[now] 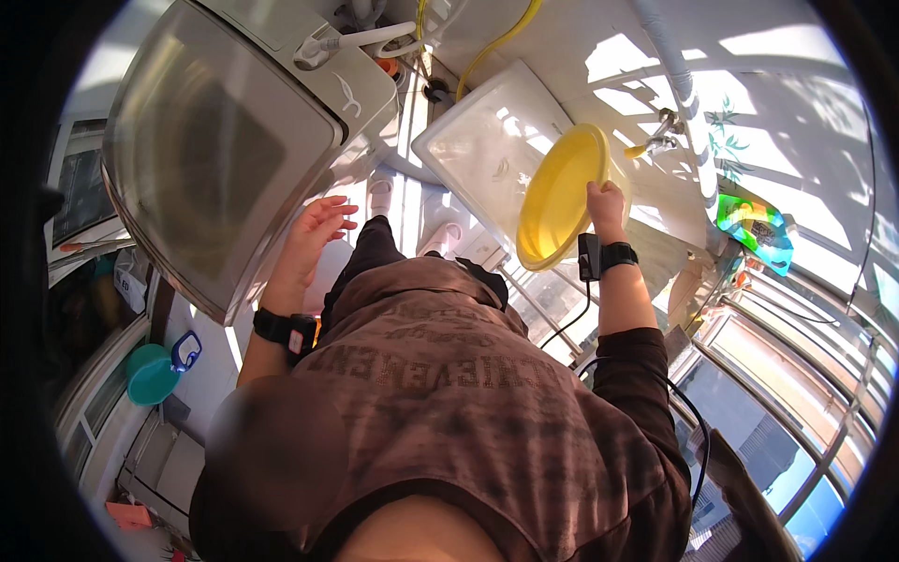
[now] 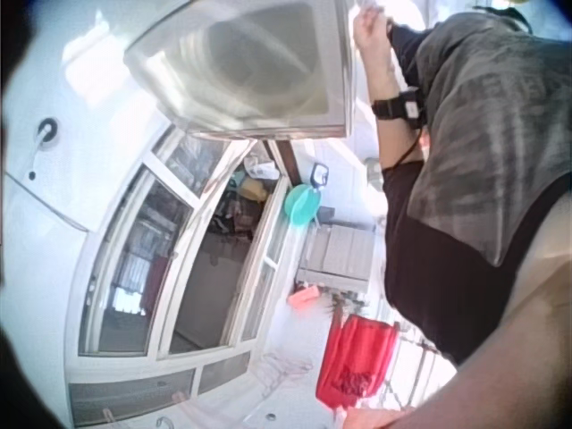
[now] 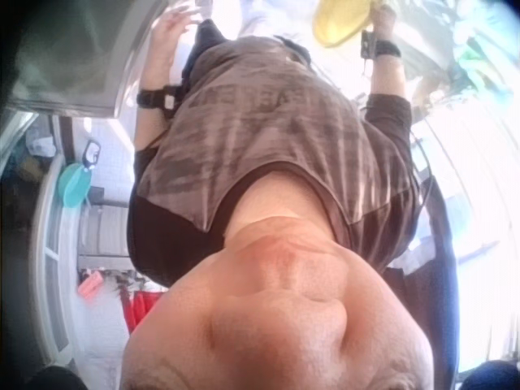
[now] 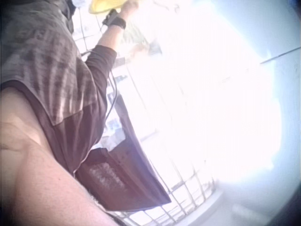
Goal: The person hand-washes a maroon cloth in a yellow basin filled with soapy water, then wrings it out and places it on the floor. They empty the basin, refill it with water from a tap, and continue the washing process.
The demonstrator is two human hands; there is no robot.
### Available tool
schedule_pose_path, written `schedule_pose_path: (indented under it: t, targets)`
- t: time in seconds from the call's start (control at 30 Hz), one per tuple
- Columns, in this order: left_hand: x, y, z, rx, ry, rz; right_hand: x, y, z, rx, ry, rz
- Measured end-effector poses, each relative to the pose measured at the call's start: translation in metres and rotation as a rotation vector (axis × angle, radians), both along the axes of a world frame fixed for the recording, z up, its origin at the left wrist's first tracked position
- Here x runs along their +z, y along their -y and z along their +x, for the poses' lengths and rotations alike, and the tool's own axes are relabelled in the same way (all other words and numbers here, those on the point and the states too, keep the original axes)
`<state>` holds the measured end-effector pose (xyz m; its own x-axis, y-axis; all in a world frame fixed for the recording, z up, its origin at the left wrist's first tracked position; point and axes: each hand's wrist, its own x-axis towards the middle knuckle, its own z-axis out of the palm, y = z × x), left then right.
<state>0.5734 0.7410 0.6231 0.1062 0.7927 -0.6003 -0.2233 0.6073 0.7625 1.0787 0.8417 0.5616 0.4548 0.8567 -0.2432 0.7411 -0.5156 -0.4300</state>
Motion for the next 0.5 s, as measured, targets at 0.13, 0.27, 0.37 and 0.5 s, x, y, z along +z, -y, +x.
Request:
schedule_pose_path:
  t: [0.13, 0.27, 0.37, 0.5]
  targets:
    - [0.003, -0.007, 0.002, -0.048, 0.000, 0.015, 0.004, -0.005, -0.008, 0.051, 0.076, -0.041]
    - [0.005, -0.014, 0.007, -0.087, -0.002, 0.009, 0.000, -0.003, -0.011, 0.004, 0.044, -0.100]
    - [0.006, -0.019, 0.012, -0.121, -0.011, -0.001, -0.005, 0.002, -0.005, 0.011, 0.160, -0.125]
    - [0.007, -0.021, 0.021, -0.168, -0.034, -0.005, -0.015, 0.012, 0.013, -0.158, 0.030, -0.058]
